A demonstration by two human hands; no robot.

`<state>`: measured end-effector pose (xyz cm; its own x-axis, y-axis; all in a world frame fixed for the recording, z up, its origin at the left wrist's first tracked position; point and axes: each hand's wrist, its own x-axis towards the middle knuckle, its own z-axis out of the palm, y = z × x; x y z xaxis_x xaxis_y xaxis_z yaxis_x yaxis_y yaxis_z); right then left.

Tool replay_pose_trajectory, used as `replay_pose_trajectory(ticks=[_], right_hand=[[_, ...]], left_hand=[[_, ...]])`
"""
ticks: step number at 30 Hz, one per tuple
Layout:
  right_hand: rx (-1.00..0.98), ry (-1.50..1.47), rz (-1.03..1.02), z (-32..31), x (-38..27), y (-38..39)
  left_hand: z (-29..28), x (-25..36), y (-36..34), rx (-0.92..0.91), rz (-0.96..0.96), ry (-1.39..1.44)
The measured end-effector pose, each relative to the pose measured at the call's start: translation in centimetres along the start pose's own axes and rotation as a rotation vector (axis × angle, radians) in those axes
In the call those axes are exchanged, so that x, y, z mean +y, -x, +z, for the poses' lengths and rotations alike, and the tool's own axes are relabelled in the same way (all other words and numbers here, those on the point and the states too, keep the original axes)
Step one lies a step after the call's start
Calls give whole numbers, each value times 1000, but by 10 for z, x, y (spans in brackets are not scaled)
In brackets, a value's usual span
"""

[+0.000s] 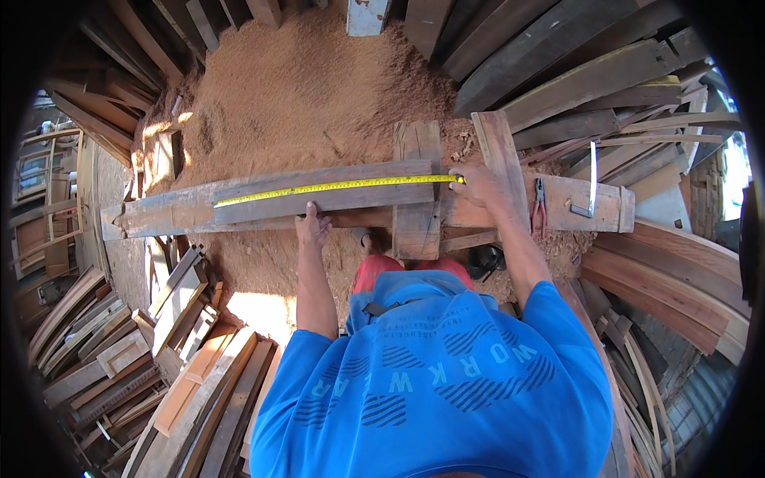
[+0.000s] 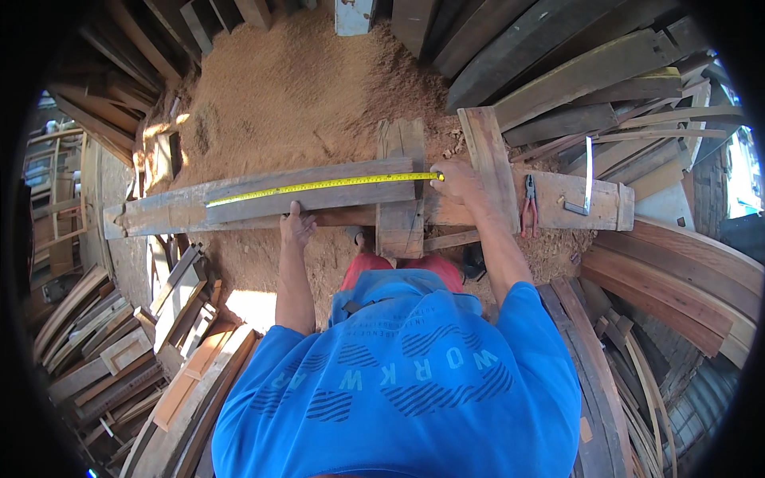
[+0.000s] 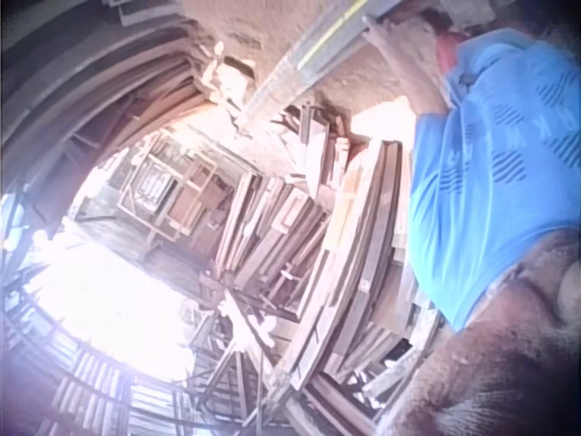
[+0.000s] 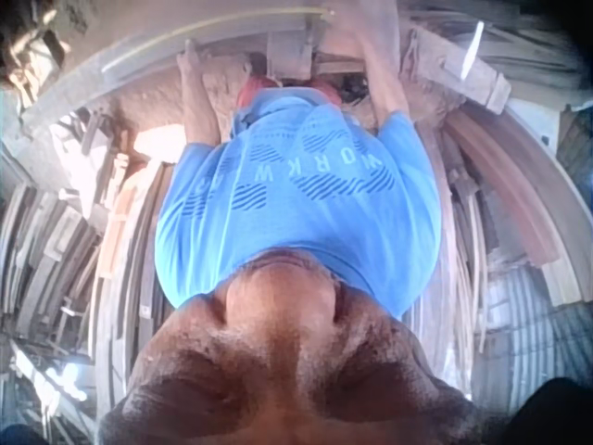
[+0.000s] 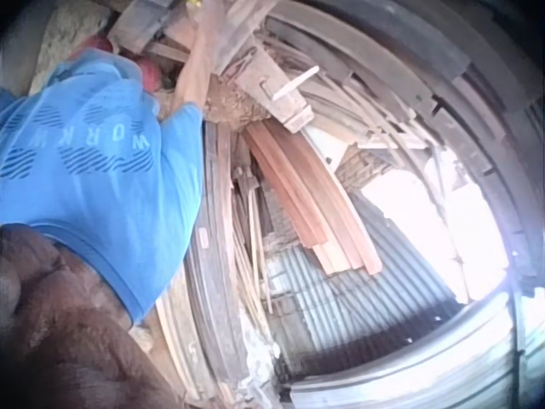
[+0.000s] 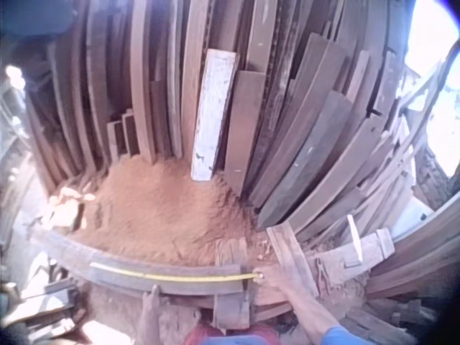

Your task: The person measures a large wooden beam using a tape measure and marks it with a pencil, then uses a circular saw to cut the beam, and finally sorts through various pieces of lumber.

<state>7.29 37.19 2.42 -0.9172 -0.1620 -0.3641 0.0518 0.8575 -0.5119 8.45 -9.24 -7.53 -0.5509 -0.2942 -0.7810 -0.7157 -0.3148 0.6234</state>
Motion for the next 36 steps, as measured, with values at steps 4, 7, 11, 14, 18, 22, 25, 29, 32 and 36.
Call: replay_pose_trajectory(ticks=[4, 7, 11, 14, 18, 22, 25, 29, 32, 36], right_hand=[[-59, -31, -25, -2, -7, -3], [-104, -139, -86, 6, -9, -2], [-79, -378, -102, 21, 2, 9], [-96, -484, 168, 12, 9, 30], [-8, -468, 278, 11, 49, 58], [365, -284, 252, 20, 99, 90], [316, -194, 608, -10, 117, 106], [546, 117, 845, -15, 207, 117], [471, 135, 969, 0, 286, 94], [272, 74, 871, 19, 328, 115]], left_hand=[[-1, -2, 1, 9, 27, 5], [-1, -3, -3, 14, 13, 32], [-4, -7, -9, -8, -2, 67], [4, -5, -3, 73, -20, 96], [-3, -9, -11, 15, -19, 57], [-3, -10, -11, 0, -29, 68], [-4, -13, -16, 0, -48, 74], [0, -8, -14, -55, -13, 51], [-12, -15, -11, 9, -29, 120], [-2, -22, -33, -6, -60, 215]])
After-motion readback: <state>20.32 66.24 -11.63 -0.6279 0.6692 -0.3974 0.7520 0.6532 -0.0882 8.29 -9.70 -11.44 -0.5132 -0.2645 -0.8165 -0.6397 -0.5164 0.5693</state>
